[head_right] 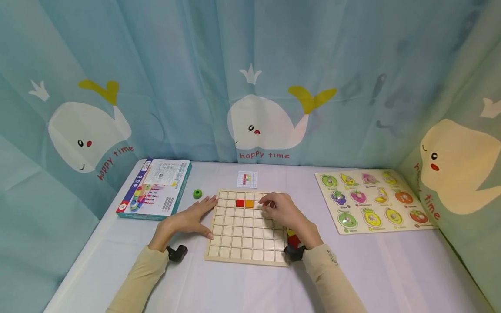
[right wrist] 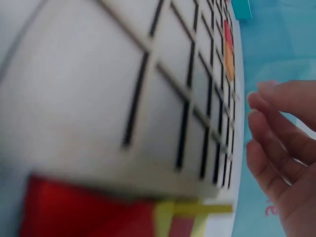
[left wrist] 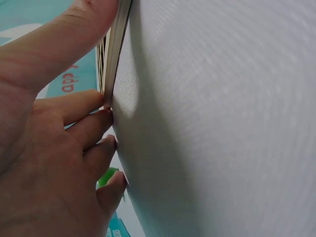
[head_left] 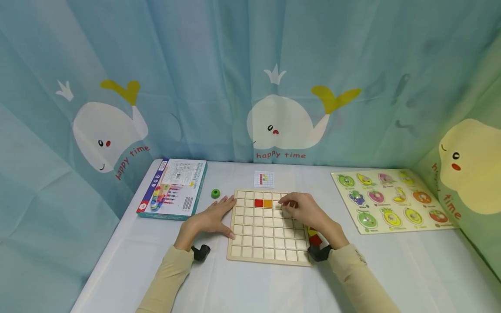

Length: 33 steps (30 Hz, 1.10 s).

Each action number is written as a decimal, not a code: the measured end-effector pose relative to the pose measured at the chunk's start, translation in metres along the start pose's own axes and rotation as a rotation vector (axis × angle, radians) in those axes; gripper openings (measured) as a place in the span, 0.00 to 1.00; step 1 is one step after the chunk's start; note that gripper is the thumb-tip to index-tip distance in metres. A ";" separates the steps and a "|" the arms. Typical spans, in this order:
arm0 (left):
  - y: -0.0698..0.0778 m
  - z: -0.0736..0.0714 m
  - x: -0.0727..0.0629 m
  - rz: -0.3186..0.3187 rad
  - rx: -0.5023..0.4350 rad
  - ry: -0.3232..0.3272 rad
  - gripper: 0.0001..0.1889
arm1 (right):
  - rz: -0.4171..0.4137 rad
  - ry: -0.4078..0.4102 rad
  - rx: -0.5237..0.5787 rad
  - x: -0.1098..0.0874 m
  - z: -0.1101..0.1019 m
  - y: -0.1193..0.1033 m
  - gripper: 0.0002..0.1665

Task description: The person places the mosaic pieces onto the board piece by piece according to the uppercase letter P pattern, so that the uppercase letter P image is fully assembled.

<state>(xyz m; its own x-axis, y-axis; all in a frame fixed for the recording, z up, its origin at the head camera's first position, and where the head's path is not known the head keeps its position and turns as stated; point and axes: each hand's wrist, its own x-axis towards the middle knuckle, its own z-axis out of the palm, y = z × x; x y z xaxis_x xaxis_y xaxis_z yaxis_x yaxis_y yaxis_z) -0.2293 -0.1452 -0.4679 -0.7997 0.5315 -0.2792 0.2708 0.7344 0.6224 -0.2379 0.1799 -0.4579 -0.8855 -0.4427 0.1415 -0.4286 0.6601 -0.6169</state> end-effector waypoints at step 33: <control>0.002 -0.001 -0.002 0.007 -0.006 -0.006 0.61 | 0.218 0.003 0.004 -0.066 -0.032 0.034 0.09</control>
<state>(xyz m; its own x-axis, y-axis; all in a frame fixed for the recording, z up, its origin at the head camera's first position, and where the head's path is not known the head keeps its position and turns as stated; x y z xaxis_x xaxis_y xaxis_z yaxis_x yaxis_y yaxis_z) -0.2272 -0.1451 -0.4648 -0.7944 0.5395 -0.2791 0.2734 0.7279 0.6288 -0.2000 0.2508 -0.4638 -0.9577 -0.2876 0.0068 -0.2260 0.7377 -0.6362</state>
